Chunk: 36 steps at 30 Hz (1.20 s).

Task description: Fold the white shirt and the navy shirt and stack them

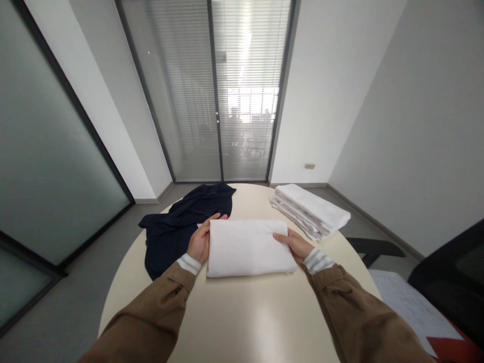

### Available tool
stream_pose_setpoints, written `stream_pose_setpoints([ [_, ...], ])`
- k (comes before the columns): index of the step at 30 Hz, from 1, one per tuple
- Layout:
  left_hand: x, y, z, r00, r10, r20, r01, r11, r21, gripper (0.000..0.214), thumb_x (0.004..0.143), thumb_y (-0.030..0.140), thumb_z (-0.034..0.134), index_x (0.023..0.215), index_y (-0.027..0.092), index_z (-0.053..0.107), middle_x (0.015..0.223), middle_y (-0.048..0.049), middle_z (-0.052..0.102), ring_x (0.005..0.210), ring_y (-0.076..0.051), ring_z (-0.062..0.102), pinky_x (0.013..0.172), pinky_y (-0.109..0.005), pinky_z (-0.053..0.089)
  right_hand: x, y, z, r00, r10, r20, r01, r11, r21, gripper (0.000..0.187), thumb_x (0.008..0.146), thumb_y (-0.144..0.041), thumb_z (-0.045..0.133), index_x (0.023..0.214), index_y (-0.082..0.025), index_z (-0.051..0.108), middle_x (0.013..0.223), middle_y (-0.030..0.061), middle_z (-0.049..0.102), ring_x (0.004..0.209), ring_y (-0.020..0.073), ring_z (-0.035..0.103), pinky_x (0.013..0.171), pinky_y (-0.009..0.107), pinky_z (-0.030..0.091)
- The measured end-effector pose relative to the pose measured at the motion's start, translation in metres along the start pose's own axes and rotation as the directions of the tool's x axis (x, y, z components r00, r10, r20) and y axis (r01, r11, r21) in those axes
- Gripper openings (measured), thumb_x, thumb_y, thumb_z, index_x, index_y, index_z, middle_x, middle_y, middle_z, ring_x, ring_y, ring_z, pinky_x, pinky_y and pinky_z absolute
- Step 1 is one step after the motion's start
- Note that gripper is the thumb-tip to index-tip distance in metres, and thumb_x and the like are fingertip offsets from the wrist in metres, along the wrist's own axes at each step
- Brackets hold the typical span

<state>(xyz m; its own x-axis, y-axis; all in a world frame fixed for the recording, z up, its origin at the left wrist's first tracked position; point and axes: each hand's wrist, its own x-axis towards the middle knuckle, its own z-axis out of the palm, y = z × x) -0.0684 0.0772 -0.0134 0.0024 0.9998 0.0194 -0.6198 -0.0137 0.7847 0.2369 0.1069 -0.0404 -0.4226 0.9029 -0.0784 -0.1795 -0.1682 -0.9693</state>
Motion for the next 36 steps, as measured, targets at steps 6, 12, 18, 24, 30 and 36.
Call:
stream_pose_setpoints([
  [6,0.004,-0.005,-0.008,0.999,0.030,-0.042,-0.024,0.992,0.126,0.040,0.079,0.033,0.071,0.114,0.012,0.067,0.111,-0.0144,0.074,0.116,-0.030,0.064,0.101,-0.039,0.049,0.001,0.001,-0.006,0.999,0.044,-0.021,-0.044,0.999,-0.008,0.050,0.074,-0.037,0.079,0.117,-0.019,0.062,0.106,0.0121,0.076,0.093,0.0296,0.074,0.089,0.047,0.057],
  [12,0.005,-0.001,-0.013,0.994,0.057,-0.092,-0.019,0.931,0.365,0.032,0.079,0.030,0.074,0.107,0.015,0.071,0.094,-0.0091,0.076,0.105,-0.029,0.069,0.085,-0.031,0.055,0.000,0.000,-0.011,0.999,0.052,-0.008,-0.052,0.998,-0.032,0.052,0.073,-0.039,0.079,0.118,-0.019,0.062,0.106,0.0124,0.076,0.093,0.0299,0.074,0.089,0.047,0.057],
  [18,0.007,-0.011,-0.012,0.989,0.055,-0.135,-0.020,0.970,0.244,0.035,0.082,0.035,0.069,0.111,0.015,0.068,0.096,-0.0071,0.076,0.097,-0.025,0.072,0.084,-0.031,0.056,0.004,0.004,-0.009,0.999,0.018,-0.035,-0.019,0.999,-0.044,0.053,0.076,-0.043,0.078,0.123,-0.026,0.060,0.112,0.0075,0.075,0.098,0.0283,0.072,0.092,0.045,0.056],
  [24,0.004,-0.020,-0.011,0.990,-0.120,-0.078,0.133,0.973,0.187,0.043,0.075,0.031,0.080,0.110,0.013,0.063,0.100,-0.0128,0.076,0.093,-0.028,0.073,0.087,-0.038,0.056,0.007,0.003,-0.011,0.992,0.029,-0.124,-0.030,1.000,-0.003,0.064,0.075,-0.040,0.079,0.133,-0.030,0.052,0.119,0.0047,0.073,0.102,0.0273,0.071,0.095,0.044,0.055],
  [30,0.002,-0.018,-0.009,0.998,-0.009,-0.070,0.022,0.981,0.192,0.055,0.066,0.029,0.087,0.113,0.016,0.059,0.103,-0.0108,0.075,0.103,-0.029,0.070,0.095,-0.040,0.053,-0.003,0.002,-0.002,0.987,0.139,0.074,-0.144,0.988,0.064,0.054,0.065,-0.029,0.085,0.114,-0.019,0.063,0.115,0.0120,0.074,0.100,0.0288,0.072,0.097,0.045,0.053],
  [36,0.005,-0.021,-0.011,0.994,-0.016,-0.110,0.035,0.983,0.177,0.050,0.071,0.030,0.084,0.113,0.017,0.060,0.100,-0.0089,0.075,0.104,-0.028,0.069,0.093,-0.038,0.053,-0.002,-0.001,0.001,0.995,0.099,0.007,-0.099,0.995,-0.029,0.047,0.068,-0.032,0.083,0.110,-0.021,0.065,0.109,0.0107,0.076,0.098,0.0291,0.072,0.094,0.046,0.054],
])
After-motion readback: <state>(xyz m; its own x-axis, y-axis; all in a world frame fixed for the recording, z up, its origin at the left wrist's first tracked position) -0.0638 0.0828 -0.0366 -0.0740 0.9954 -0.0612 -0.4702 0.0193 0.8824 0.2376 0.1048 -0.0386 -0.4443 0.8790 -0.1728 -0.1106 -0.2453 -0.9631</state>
